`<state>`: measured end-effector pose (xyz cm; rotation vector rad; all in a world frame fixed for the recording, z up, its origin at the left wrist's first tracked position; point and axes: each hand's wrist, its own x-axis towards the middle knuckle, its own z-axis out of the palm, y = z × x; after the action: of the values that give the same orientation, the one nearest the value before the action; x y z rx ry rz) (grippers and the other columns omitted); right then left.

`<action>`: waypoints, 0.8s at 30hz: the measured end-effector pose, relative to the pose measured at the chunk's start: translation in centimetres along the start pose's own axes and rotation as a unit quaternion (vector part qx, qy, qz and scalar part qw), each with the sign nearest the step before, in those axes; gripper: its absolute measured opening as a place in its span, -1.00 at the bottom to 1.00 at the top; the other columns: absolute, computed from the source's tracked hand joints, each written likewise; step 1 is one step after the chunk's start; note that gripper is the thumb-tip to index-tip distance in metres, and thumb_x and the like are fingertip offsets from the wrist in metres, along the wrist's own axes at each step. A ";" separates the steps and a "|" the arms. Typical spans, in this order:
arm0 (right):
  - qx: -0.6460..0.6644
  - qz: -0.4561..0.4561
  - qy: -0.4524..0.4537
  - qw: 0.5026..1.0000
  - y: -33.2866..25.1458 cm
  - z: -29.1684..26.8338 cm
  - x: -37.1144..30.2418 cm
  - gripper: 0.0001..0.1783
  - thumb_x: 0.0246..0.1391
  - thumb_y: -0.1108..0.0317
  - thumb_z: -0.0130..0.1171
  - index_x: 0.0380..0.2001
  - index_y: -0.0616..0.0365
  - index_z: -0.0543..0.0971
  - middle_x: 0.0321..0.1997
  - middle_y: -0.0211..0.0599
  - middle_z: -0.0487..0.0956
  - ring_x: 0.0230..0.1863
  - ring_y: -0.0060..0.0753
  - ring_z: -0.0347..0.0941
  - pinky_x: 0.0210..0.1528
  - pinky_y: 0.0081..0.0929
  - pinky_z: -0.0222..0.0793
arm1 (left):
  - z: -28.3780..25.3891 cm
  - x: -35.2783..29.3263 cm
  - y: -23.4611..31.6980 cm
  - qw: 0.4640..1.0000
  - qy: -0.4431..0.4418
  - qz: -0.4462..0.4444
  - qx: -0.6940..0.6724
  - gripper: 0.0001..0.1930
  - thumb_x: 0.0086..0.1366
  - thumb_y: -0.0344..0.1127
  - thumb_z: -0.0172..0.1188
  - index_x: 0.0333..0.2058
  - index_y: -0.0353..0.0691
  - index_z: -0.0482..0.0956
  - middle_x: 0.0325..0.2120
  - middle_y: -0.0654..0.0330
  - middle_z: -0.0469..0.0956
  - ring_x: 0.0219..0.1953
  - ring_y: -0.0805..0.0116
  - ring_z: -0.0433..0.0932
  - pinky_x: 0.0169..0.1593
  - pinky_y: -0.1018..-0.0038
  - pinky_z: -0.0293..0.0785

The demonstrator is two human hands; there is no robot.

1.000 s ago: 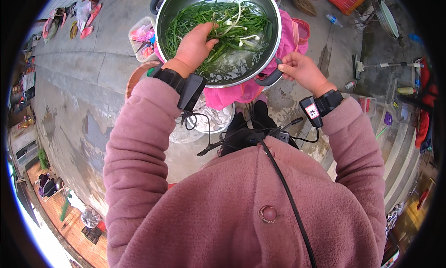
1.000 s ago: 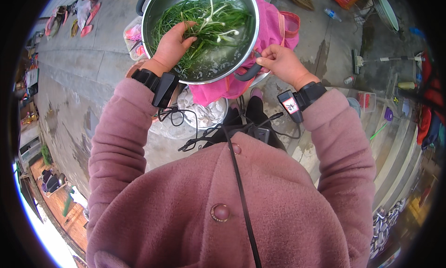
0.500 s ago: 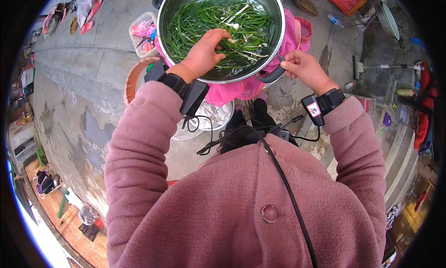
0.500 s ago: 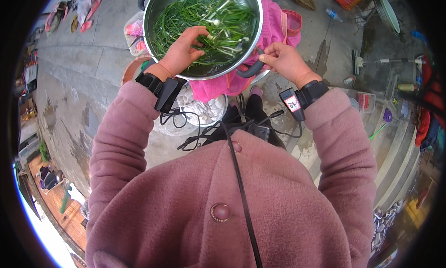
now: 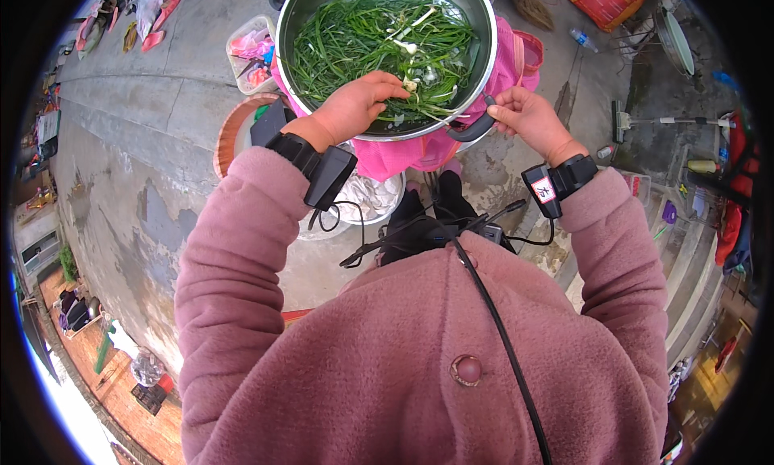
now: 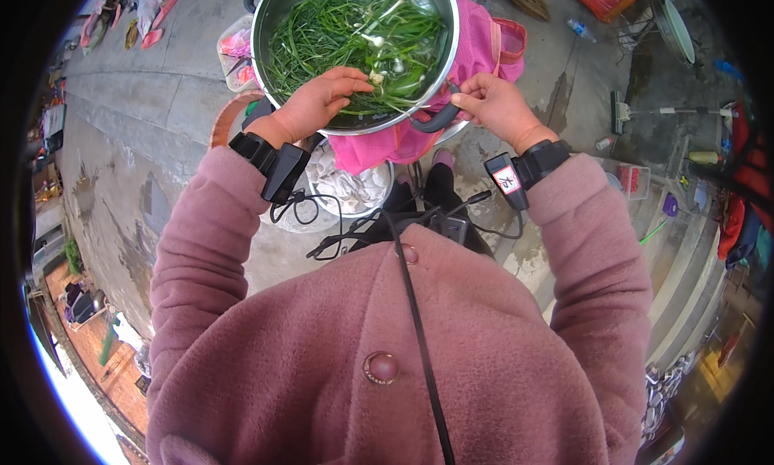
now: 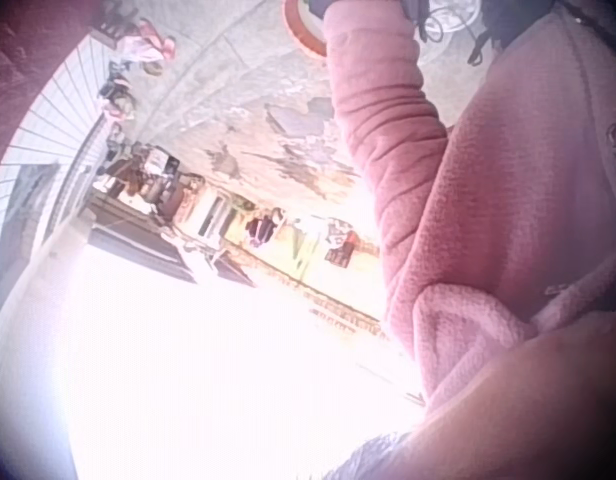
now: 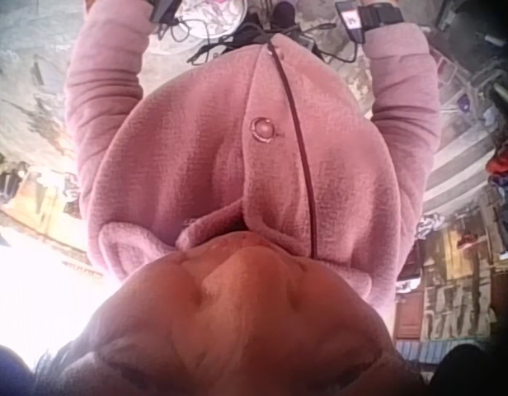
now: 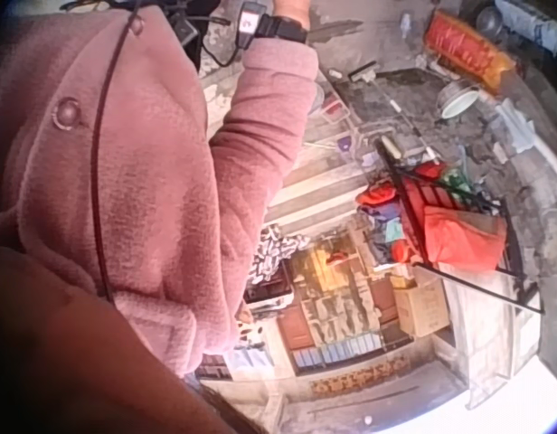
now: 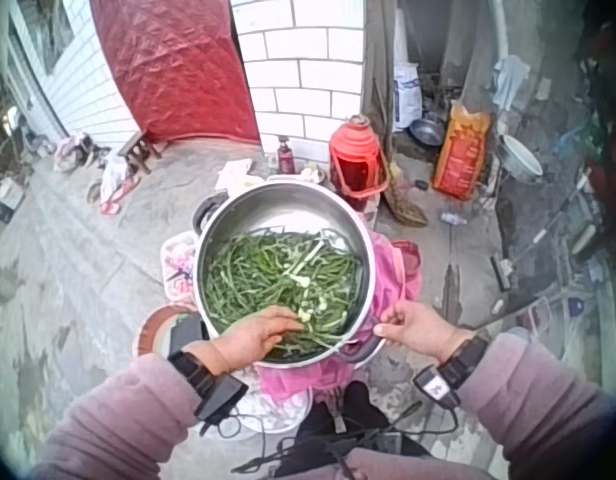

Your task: The person washes green leafy vegetables in a metal pot filled with water, repeatedly submerging and lifting them by hand. The person then pours out the water and carries the pot with the vegetables to another location.

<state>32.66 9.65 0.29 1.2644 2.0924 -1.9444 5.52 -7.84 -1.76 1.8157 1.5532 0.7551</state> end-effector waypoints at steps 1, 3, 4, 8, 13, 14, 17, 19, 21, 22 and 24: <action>0.001 0.000 0.001 1.000 0.0 0.0 0.0 -0.80 0.07 0.32 0.24 -0.33 0.20 0.48 -0.47 -0.43 0.54 -0.49 -0.67 0.46 -0.50 -0.72 0.34 | 0.5 0.3 -0.2 1.000 -0.017 -0.006 0.006 -0.56 0.06 -0.64 0.11 -0.06 -0.13 0.51 -0.01 0.11 0.39 -0.01 0.07 0.42 0.06 0.36 0.39; 0.001 0.001 0.002 1.000 0.0 0.1 0.0 -0.79 0.07 0.32 0.24 -0.33 0.20 0.48 -0.47 -0.44 0.54 -0.49 -0.67 0.46 -0.50 -0.73 0.34 | 1.3 0.9 -0.8 0.998 -0.051 -0.018 0.018 -0.52 0.06 -0.65 0.11 -0.02 -0.11 0.51 0.04 0.11 0.37 0.03 0.07 0.41 0.09 0.36 0.38; 0.003 -0.001 0.001 1.000 0.0 0.1 0.0 -0.79 0.08 0.31 0.24 -0.33 0.20 0.48 -0.47 -0.44 0.54 -0.49 -0.67 0.46 -0.50 -0.73 0.35 | 1.6 1.1 -1.1 0.995 -0.091 -0.032 0.024 -0.52 0.11 -0.62 0.08 0.03 -0.11 0.46 0.10 0.10 0.31 0.08 0.04 0.37 0.12 0.35 0.34; 0.009 -0.001 0.002 1.000 0.0 0.1 -0.1 -0.79 0.08 0.31 0.24 -0.34 0.20 0.48 -0.48 -0.44 0.54 -0.49 -0.67 0.46 -0.49 -0.72 0.35 | 2.6 2.1 -1.5 0.978 -0.150 -0.079 0.120 -0.51 0.09 -0.53 0.13 0.05 -0.09 0.45 0.12 0.04 0.28 0.10 -0.02 0.34 0.13 0.31 0.33; 0.006 0.000 0.000 1.000 -0.2 0.1 -0.1 -0.80 0.07 0.31 0.25 -0.34 0.20 0.48 -0.48 -0.43 0.54 -0.49 -0.66 0.46 -0.49 -0.71 0.35 | 3.2 3.4 -0.6 0.945 -0.199 -0.121 0.230 -0.48 0.03 -0.53 0.04 0.02 0.00 0.51 0.01 0.07 0.35 0.08 0.04 0.35 0.11 0.29 0.35; 0.004 -0.003 -0.002 1.000 -0.2 0.1 -0.1 -0.80 0.07 0.32 0.25 -0.35 0.20 0.48 -0.48 -0.43 0.54 -0.49 -0.66 0.46 -0.49 -0.71 0.35 | 3.1 3.5 -0.2 0.942 -0.200 -0.120 0.239 -0.49 0.04 -0.53 0.04 0.01 0.00 0.51 0.01 0.07 0.35 0.07 0.04 0.35 0.11 0.29 0.36; 0.004 -0.008 -0.002 1.000 -0.2 0.1 -0.2 -0.80 0.07 0.32 0.25 -0.36 0.20 0.48 -0.49 -0.44 0.54 -0.49 -0.66 0.47 -0.49 -0.70 0.35 | 2.6 3.6 0.9 0.940 -0.200 -0.119 0.249 -0.52 0.04 -0.51 0.05 -0.01 -0.03 0.52 0.00 0.08 0.36 0.05 0.04 0.37 0.09 0.28 0.37; 0.005 -0.008 0.002 1.000 -0.2 0.1 -0.2 -0.80 0.07 0.32 0.25 -0.36 0.20 0.48 -0.49 -0.44 0.54 -0.49 -0.66 0.47 -0.49 -0.70 0.35 | 2.1 3.9 1.7 0.940 -0.184 -0.135 0.255 -0.55 0.04 -0.50 0.05 -0.03 -0.05 0.53 -0.02 0.08 0.37 0.03 0.04 0.38 0.07 0.28 0.38; 0.007 -0.008 0.003 1.000 -0.2 0.1 -0.2 -0.81 0.07 0.32 0.25 -0.36 0.19 0.48 -0.49 -0.44 0.54 -0.49 -0.66 0.47 -0.49 -0.70 0.35 | 1.8 4.2 2.2 0.940 -0.148 -0.162 0.263 -0.57 0.04 -0.50 0.06 -0.06 -0.08 0.54 -0.03 0.09 0.39 0.01 0.06 0.39 0.05 0.28 0.39; 0.010 -0.004 0.004 1.000 -0.1 0.1 -0.2 -0.81 0.06 0.33 0.25 -0.36 0.19 0.48 -0.49 -0.44 0.54 -0.49 -0.66 0.47 -0.49 -0.70 0.35 | 1.7 4.3 2.4 0.953 -0.093 -0.145 0.250 -0.57 0.03 -0.51 0.11 -0.06 -0.09 0.52 -0.08 0.08 0.41 0.00 0.04 0.39 0.03 0.26 0.38; 0.012 -0.007 0.001 1.000 -0.1 0.0 -0.1 -0.81 0.06 0.33 0.25 -0.36 0.19 0.48 -0.49 -0.44 0.54 -0.49 -0.66 0.47 -0.49 -0.70 0.36 | 2.1 4.6 2.4 0.973 -0.032 -0.048 0.223 -0.56 0.03 -0.52 0.09 -0.05 -0.08 0.52 -0.03 0.10 0.40 0.01 0.04 0.38 0.04 0.27 0.37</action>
<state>32.68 9.56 0.40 1.2598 2.0906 -1.9802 9.27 -3.77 -1.10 2.0319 1.8611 0.3111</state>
